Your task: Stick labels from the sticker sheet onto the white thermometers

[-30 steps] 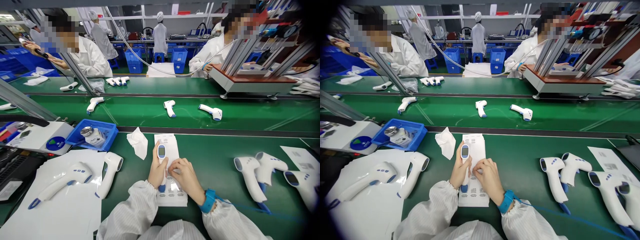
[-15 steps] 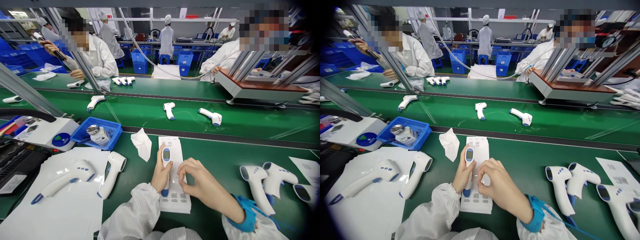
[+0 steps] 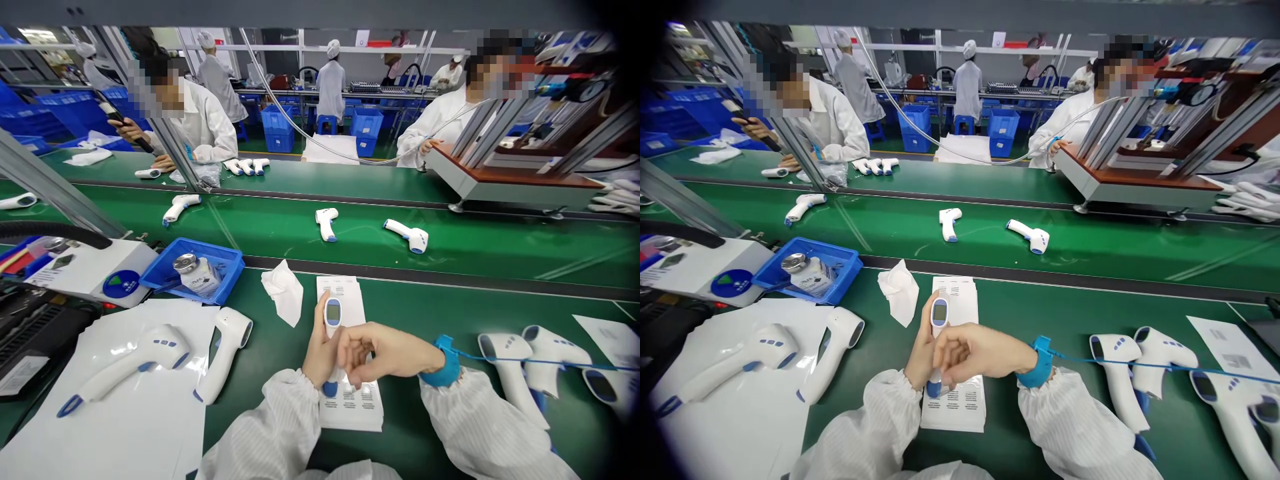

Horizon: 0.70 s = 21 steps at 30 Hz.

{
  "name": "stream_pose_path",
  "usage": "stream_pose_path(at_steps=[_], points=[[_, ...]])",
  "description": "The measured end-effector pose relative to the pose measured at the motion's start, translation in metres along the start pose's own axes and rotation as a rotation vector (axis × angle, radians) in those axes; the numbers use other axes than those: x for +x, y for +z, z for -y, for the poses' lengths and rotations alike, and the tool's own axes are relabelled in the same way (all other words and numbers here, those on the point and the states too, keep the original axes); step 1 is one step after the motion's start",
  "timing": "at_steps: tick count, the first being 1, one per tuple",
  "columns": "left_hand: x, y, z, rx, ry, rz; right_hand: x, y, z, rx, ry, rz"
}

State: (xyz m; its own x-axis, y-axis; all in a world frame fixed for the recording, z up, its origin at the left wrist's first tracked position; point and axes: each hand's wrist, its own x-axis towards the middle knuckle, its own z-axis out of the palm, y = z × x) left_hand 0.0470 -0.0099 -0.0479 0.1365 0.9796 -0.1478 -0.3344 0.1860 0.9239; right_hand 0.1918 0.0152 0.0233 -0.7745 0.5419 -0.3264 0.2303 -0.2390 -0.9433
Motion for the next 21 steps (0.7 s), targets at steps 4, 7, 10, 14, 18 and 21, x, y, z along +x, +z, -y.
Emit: stream_pose_path(at_steps=[4,7,10,14,18,21], points=[[0.000,0.000,-0.001,0.039,-0.068,0.017,0.010,0.002,-0.003,-0.271,-0.145,-0.387],[-0.001,0.002,-0.004,0.080,-0.104,-0.007,0.020,-0.002,-0.008,-0.456,-0.218,-0.653],[-0.001,0.004,-0.006,0.103,-0.106,-0.032,0.025,-0.006,-0.010,-0.502,-0.238,-0.690],[0.000,0.004,-0.005,0.099,-0.107,-0.022,0.026,-0.009,-0.011,-0.487,-0.246,-0.693],[0.000,0.000,0.002,0.096,-0.079,-0.006,0.027,-0.010,-0.010,-0.500,-0.269,-0.726],[0.001,-0.003,0.007,0.097,-0.058,0.010,0.027,-0.011,-0.010,-0.533,-0.283,-0.748]])
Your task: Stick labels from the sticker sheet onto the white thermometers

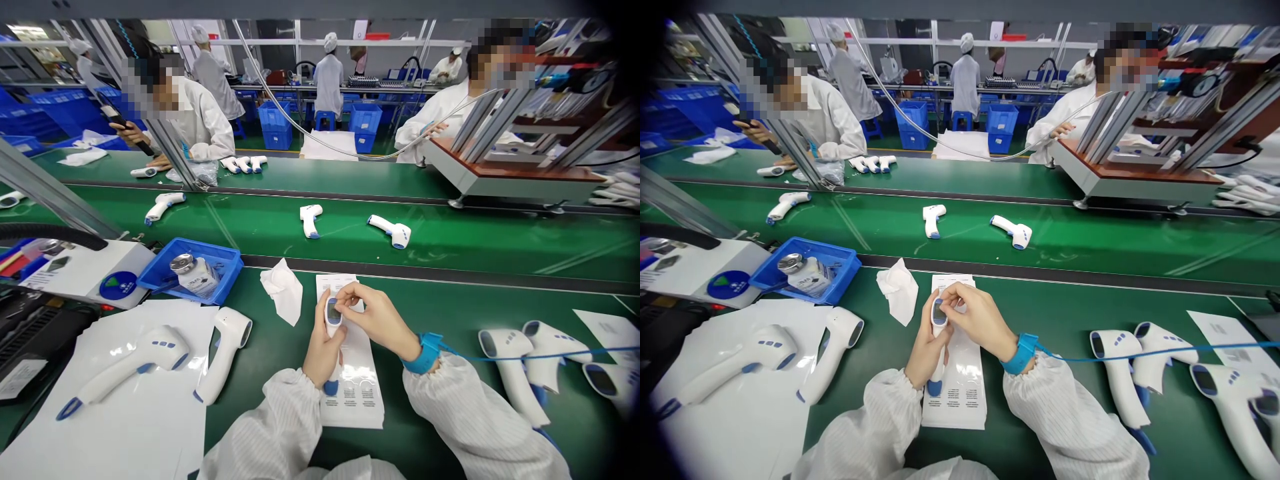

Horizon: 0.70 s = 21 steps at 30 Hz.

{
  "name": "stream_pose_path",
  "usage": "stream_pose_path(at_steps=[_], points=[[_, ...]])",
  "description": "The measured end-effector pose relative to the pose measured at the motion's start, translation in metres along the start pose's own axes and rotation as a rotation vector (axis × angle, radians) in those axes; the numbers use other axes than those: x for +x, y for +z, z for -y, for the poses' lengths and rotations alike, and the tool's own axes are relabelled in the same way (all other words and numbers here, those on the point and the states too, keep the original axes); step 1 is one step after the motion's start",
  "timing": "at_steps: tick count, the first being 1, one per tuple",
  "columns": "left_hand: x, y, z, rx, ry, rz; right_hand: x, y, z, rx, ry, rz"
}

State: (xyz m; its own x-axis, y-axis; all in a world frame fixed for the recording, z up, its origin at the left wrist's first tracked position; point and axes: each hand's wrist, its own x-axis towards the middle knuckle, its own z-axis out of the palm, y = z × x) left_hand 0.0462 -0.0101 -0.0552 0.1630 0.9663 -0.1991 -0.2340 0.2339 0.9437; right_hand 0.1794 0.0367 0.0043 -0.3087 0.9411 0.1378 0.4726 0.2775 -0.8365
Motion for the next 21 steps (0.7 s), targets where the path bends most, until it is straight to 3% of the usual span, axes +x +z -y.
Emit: stream_pose_path(at_steps=[10,21], points=[[0.0007,0.0004,-0.0012,-0.014,-0.016,0.011,-0.0005,0.0039,-0.0004,-0.054,-0.007,-0.087],[-0.0006,0.0003,-0.0030,0.005,0.008,0.017,0.0005,0.0049,-0.0018,-0.122,-0.024,-0.094]])
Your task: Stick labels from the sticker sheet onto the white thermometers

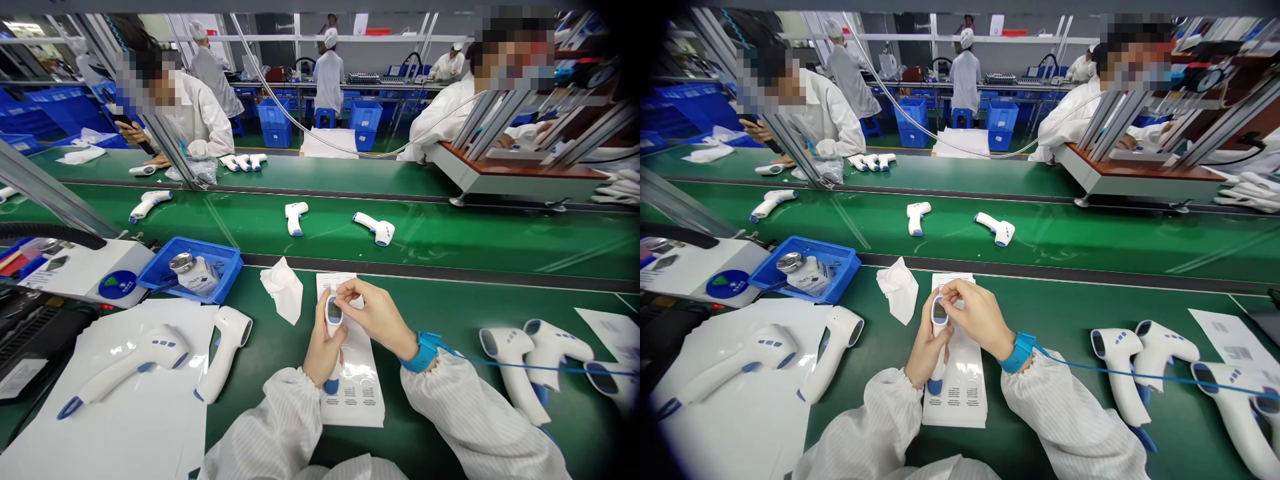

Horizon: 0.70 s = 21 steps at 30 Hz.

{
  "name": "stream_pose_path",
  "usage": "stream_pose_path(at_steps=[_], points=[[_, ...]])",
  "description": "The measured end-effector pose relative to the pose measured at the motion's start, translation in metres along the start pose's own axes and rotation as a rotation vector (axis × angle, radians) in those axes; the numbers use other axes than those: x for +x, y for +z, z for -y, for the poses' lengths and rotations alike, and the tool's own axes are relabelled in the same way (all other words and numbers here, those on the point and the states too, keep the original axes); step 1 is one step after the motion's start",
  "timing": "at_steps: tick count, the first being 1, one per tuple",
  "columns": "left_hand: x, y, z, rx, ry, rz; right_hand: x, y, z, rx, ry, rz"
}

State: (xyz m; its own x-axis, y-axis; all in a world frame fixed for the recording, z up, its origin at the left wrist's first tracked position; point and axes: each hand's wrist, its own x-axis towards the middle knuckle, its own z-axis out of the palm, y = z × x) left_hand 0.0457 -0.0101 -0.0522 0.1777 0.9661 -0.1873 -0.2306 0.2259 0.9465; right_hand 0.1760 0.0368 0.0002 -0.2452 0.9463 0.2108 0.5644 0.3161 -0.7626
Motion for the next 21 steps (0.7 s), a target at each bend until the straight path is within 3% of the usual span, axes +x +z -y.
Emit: stream_pose_path(at_steps=[9,14,21], points=[[-0.0028,-0.0029,-0.0011,-0.088,-0.097,0.006,-0.0001,0.0008,-0.0005,-0.030,-0.028,-0.009],[-0.0014,-0.0008,0.0017,-0.056,-0.069,-0.012,-0.0022,0.0042,0.0011,-0.070,-0.039,-0.058],[-0.0011,0.0000,-0.0003,-0.016,-0.038,-0.016,-0.0073,0.0083,0.0056,-0.346,-0.148,-0.120]])
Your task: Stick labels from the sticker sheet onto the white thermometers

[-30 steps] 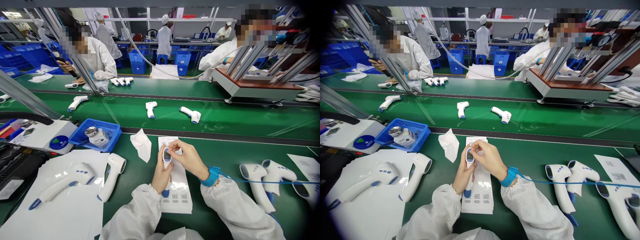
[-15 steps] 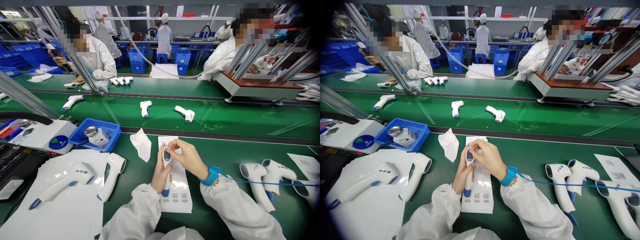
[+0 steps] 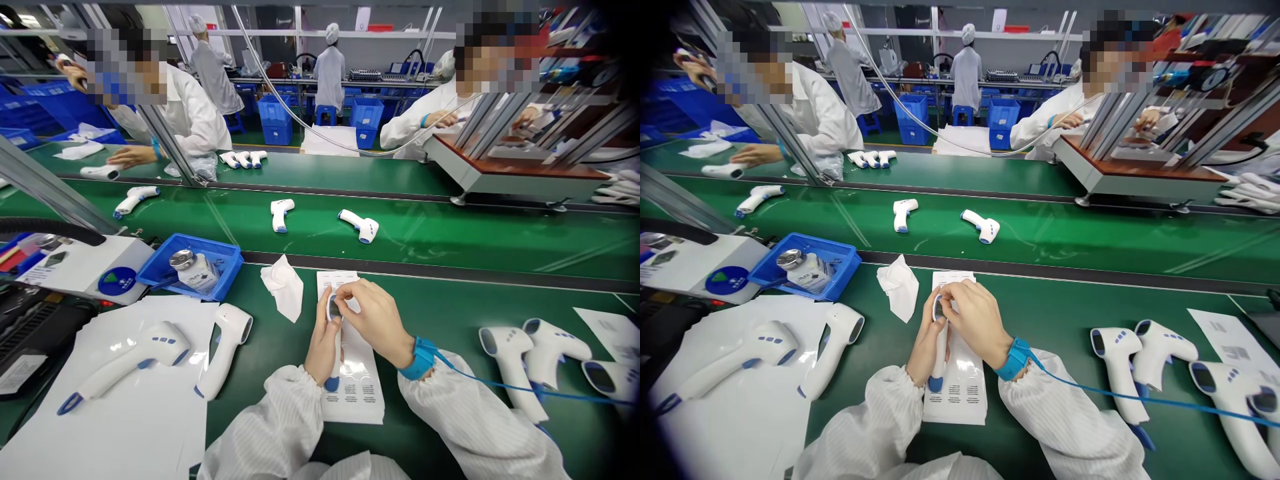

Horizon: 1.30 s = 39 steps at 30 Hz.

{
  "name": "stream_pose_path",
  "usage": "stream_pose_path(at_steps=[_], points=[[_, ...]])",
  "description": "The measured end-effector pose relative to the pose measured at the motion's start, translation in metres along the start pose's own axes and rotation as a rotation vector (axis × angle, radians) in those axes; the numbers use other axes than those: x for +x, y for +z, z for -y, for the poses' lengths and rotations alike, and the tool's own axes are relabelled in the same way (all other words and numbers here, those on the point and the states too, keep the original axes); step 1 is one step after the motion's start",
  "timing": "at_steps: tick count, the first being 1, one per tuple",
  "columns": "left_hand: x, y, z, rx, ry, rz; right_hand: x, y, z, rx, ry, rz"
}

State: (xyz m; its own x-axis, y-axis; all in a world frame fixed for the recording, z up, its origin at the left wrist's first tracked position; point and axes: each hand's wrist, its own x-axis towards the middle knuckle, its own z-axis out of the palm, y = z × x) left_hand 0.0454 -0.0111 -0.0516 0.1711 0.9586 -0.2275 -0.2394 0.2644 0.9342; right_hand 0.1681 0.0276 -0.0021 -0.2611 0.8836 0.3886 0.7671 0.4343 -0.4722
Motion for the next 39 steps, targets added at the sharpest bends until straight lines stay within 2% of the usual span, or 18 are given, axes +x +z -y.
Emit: stream_pose_path(at_steps=[4,9,11,17,21,27,30,33,36,39], points=[[-0.001,0.001,-0.001,-0.008,0.002,-0.005,0.000,0.000,0.003,-0.056,-0.038,0.003],[-0.002,0.001,-0.002,-0.023,-0.026,-0.006,0.001,0.000,0.001,-0.007,-0.001,0.000],[-0.002,0.002,-0.003,-0.040,-0.050,-0.014,0.003,0.001,-0.004,0.087,0.054,0.008],[-0.002,0.002,-0.006,-0.012,-0.074,-0.014,0.008,0.019,-0.021,0.606,0.297,0.154],[0.000,0.002,-0.008,0.004,-0.008,0.010,0.006,0.026,-0.022,0.689,0.329,0.221],[0.001,0.002,-0.005,-0.033,0.011,0.031,-0.003,0.011,-0.016,0.745,0.299,0.344],[-0.003,0.004,-0.010,-0.023,0.049,-0.025,-0.008,0.000,-0.012,0.869,0.339,0.377],[-0.010,0.004,-0.020,-0.017,0.103,-0.041,-0.013,-0.008,-0.004,0.992,0.383,0.348],[-0.016,0.004,-0.031,-0.071,0.126,-0.027,-0.018,-0.015,0.008,1.000,0.389,0.241],[-0.019,0.006,-0.041,-0.049,0.103,-0.130,-0.019,-0.019,0.018,0.937,0.381,0.151]])
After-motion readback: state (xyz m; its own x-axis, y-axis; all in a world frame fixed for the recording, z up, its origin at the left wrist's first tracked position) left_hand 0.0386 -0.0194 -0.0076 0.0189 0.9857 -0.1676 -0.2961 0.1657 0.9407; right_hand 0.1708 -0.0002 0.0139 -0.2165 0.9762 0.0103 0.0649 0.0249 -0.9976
